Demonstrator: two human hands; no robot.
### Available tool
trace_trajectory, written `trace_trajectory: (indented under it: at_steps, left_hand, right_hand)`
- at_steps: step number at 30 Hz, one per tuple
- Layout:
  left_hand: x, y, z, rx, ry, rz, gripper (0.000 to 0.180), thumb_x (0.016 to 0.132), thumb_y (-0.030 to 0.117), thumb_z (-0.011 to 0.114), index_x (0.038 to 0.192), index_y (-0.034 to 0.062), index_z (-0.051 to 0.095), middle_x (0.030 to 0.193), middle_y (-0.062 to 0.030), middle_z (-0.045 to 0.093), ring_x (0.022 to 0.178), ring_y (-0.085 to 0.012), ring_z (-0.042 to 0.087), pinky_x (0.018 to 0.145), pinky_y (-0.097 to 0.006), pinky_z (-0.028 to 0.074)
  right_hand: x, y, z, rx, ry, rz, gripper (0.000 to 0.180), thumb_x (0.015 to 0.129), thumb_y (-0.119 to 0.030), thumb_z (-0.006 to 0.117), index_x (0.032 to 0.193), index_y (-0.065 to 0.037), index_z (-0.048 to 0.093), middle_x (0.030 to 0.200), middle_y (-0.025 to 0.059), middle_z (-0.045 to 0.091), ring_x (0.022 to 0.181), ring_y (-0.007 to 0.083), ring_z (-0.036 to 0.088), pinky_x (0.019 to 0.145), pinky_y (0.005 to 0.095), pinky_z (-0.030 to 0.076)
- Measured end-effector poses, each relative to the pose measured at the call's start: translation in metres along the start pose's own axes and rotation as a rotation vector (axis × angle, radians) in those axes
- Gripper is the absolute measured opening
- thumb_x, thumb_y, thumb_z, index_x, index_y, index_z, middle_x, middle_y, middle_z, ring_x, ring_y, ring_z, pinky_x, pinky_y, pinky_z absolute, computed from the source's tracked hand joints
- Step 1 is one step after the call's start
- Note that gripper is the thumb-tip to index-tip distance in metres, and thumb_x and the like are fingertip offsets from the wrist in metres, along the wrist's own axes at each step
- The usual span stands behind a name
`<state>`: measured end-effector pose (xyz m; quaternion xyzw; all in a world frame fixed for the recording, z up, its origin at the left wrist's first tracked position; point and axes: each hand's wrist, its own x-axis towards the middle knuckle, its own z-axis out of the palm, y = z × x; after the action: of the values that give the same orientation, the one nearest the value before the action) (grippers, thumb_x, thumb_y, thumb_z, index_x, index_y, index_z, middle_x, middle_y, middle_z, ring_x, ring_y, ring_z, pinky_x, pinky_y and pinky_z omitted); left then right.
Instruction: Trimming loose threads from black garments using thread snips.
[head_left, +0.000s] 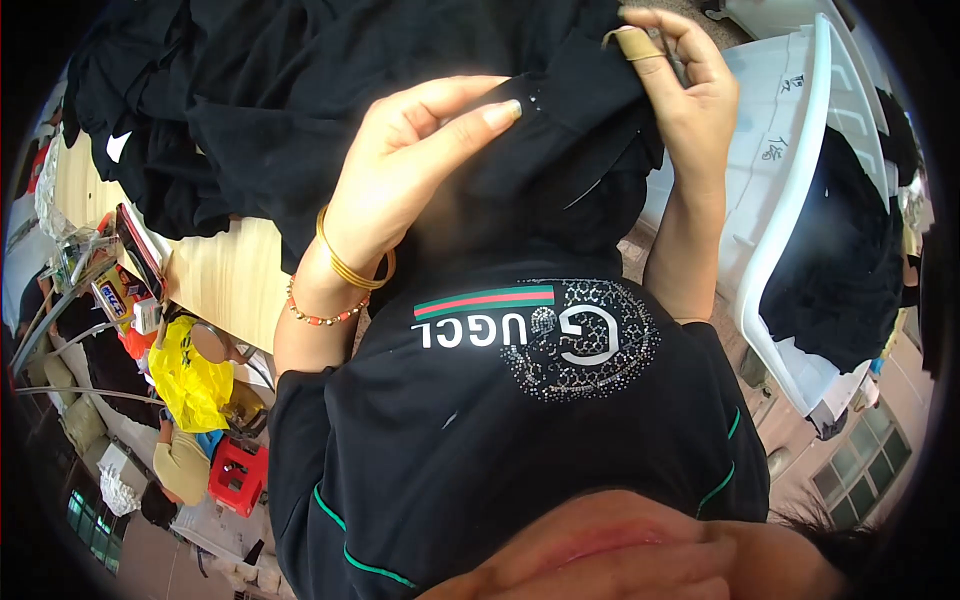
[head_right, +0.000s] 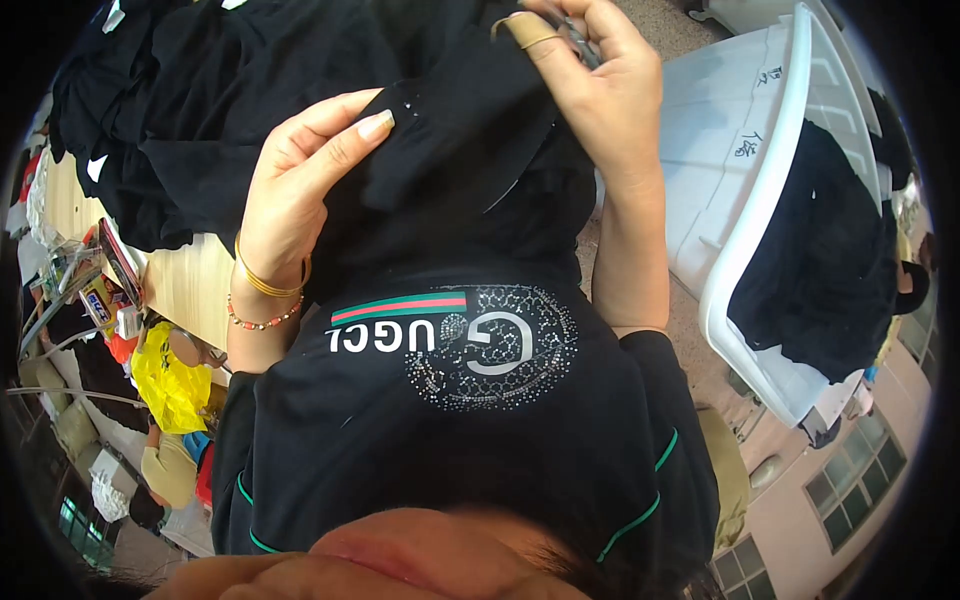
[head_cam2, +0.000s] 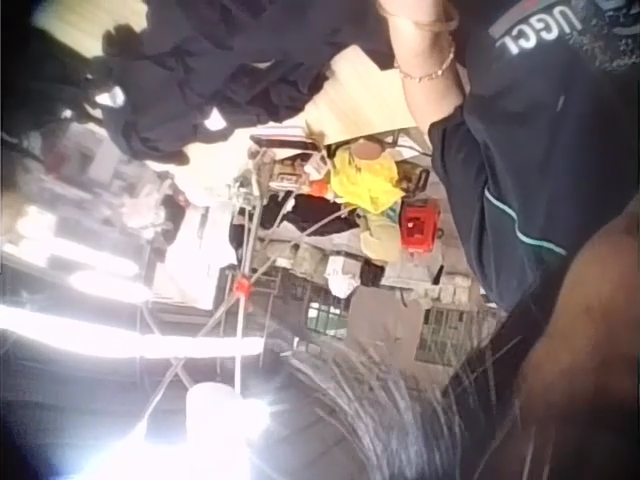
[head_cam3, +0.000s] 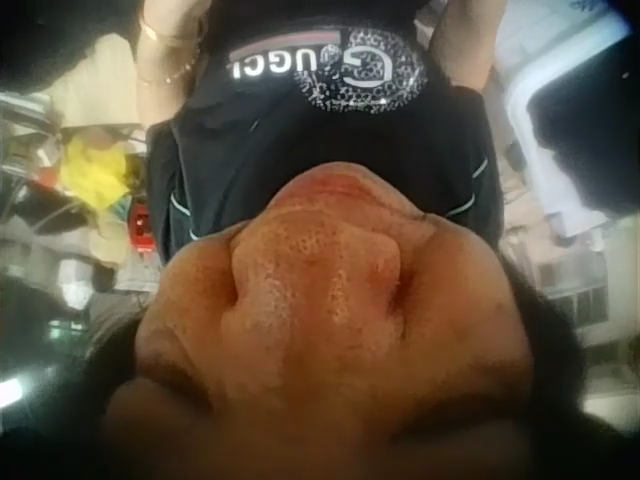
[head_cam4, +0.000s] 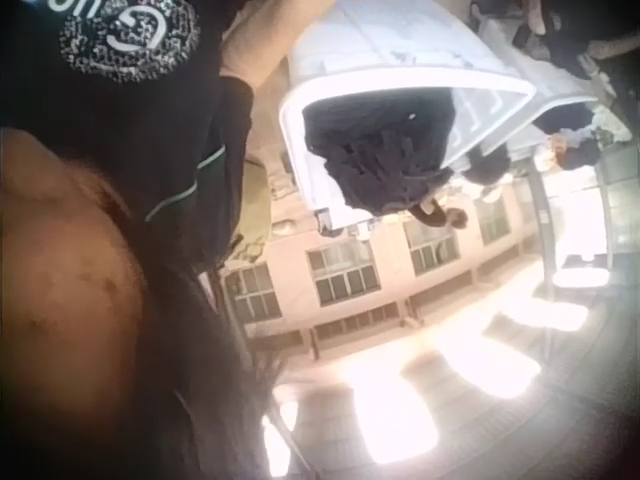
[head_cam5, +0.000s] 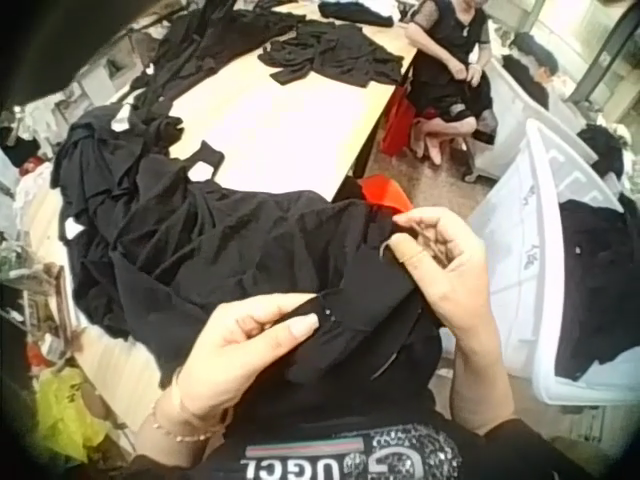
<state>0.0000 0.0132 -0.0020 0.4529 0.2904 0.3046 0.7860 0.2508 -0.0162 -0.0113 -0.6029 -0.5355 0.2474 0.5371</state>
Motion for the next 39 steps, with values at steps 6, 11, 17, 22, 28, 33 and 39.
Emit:
trace_trajectory:
  at_steps: [6, 11, 17, 22, 28, 33, 39]
  left_hand:
    - [0.0, -0.01, -0.003, -0.008, 0.053, 0.0, 0.024, 0.094, 0.005, 0.065, 0.117, -0.0013, 0.069, 0.107, -0.0077, 0.072, 0.1, -0.0116, 0.067, 0.092, -0.023, 0.051]
    - [-0.002, -0.012, -0.007, -0.125, 0.095, -0.002, 0.024, 0.093, 0.006, 0.066, 0.116, 0.0003, 0.07, 0.106, -0.008, 0.073, 0.099, -0.0127, 0.068, 0.094, -0.025, 0.05]
    - [-0.002, -0.011, -0.006, -0.134, 0.122, -0.013, 0.023, 0.093, 0.007, 0.067, 0.114, 0.0019, 0.071, 0.106, -0.0071, 0.073, 0.099, -0.0125, 0.068, 0.093, -0.024, 0.05]
    - [-0.003, -0.011, -0.006, -0.123, 0.122, -0.025, 0.023, 0.092, 0.008, 0.068, 0.114, 0.0022, 0.072, 0.106, -0.0073, 0.074, 0.099, -0.013, 0.069, 0.094, -0.024, 0.049]
    - [-0.003, -0.013, -0.008, -0.119, 0.116, -0.015, 0.023, 0.092, 0.009, 0.068, 0.114, 0.0022, 0.072, 0.105, -0.0073, 0.074, 0.099, -0.0128, 0.068, 0.094, -0.024, 0.049]
    - [-0.001, -0.012, -0.008, -0.125, 0.08, -0.011, 0.022, 0.092, 0.008, 0.068, 0.113, 0.0019, 0.072, 0.105, -0.0073, 0.074, 0.098, -0.0128, 0.068, 0.094, -0.024, 0.049]
    - [-0.005, -0.003, 0.001, -0.145, 0.048, 0.008, 0.023, 0.093, 0.008, 0.067, 0.115, 0.0015, 0.071, 0.103, -0.0053, 0.073, 0.096, -0.0103, 0.067, 0.091, -0.022, 0.05]
  right_hand:
    - [-0.019, -0.059, 0.005, -0.471, 0.076, -0.313, 0.033, 0.087, -0.013, 0.074, 0.115, 0.001, 0.064, 0.088, 0.005, 0.06, 0.077, 0.0164, 0.057, 0.072, 0.0246, 0.045]
    - [-0.026, -0.037, 0.001, -0.283, -0.183, -0.566, 0.041, 0.079, -0.005, 0.079, 0.117, 0.002, 0.068, 0.103, 0.0125, 0.069, 0.081, 0.0164, 0.064, 0.071, 0.0251, 0.051]
    - [-0.033, -0.028, 0.01, -0.269, -0.255, -0.493, 0.043, 0.076, -0.004, 0.081, 0.116, 0.003, 0.07, 0.092, 0.0095, 0.065, 0.079, 0.0162, 0.063, 0.069, 0.0245, 0.05]
    - [-0.031, -0.024, 0.012, -0.245, -0.298, -0.487, 0.044, 0.075, -0.004, 0.08, 0.118, 0.002, 0.07, 0.09, 0.0081, 0.065, 0.076, 0.015, 0.06, 0.067, 0.0241, 0.047]
    - [-0.032, -0.026, 0.014, -0.22, -0.298, -0.475, 0.041, 0.075, -0.003, 0.08, 0.114, 0.001, 0.072, 0.089, 0.0078, 0.065, 0.075, 0.0142, 0.059, 0.064, 0.0235, 0.046]
    - [-0.031, -0.022, 0.013, -0.182, -0.332, -0.501, 0.038, 0.076, 0.001, 0.078, 0.113, 0.001, 0.073, 0.09, 0.0086, 0.066, 0.075, 0.0132, 0.06, 0.062, 0.0222, 0.046]
    - [-0.027, -0.028, 0.018, 0.001, -0.291, -0.259, 0.032, 0.074, -0.007, 0.082, 0.104, -0.003, 0.073, 0.075, 0.0007, 0.061, 0.068, 0.0079, 0.055, 0.06, 0.0219, 0.042]
